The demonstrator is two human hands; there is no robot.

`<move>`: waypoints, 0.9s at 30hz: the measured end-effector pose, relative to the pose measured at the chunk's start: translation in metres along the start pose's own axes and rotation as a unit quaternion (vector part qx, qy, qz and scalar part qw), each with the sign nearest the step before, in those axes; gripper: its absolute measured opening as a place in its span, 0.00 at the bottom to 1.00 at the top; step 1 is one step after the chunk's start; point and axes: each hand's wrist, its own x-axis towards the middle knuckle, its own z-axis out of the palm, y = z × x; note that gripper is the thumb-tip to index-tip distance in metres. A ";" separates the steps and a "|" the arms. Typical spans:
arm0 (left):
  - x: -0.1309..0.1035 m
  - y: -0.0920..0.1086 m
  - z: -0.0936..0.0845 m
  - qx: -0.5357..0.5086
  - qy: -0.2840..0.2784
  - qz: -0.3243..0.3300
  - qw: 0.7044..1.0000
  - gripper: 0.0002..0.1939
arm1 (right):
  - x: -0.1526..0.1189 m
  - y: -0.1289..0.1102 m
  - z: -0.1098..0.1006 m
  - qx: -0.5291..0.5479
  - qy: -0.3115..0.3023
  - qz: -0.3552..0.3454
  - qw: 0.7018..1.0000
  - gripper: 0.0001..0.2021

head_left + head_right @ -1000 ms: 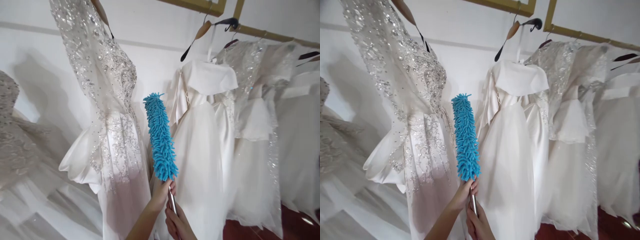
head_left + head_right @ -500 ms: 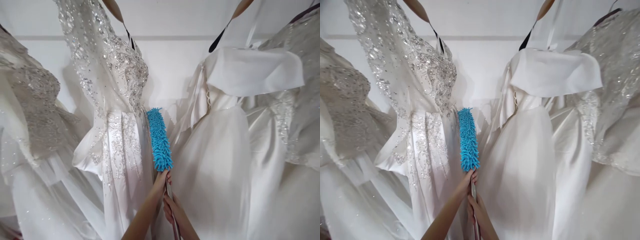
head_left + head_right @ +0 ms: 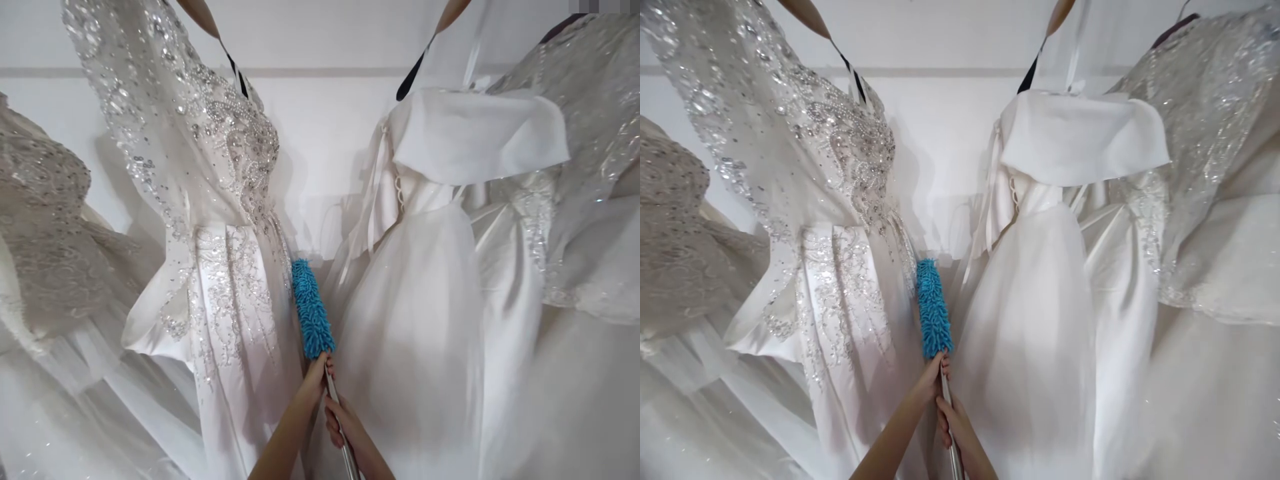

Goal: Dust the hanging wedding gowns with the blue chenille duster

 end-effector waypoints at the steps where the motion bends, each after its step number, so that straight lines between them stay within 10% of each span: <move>1: 0.002 -0.006 -0.003 -0.012 0.011 -0.010 1.000 0.18 | -0.001 0.003 -0.002 -0.006 0.007 0.004 1.000 0.25; 9: -0.004 -0.036 -0.011 -0.020 0.030 -0.067 0.997 0.16 | -0.013 0.018 -0.016 -0.035 0.037 0.025 0.998 0.27; 18: -0.057 0.039 0.055 0.018 -0.107 0.051 0.993 0.20 | -0.039 -0.044 0.001 0.043 -0.028 -0.035 0.998 0.24; 27: -0.059 0.037 0.033 -0.004 -0.054 0.071 0.996 0.20 | -0.035 -0.030 0.014 0.026 -0.048 -0.022 0.998 0.27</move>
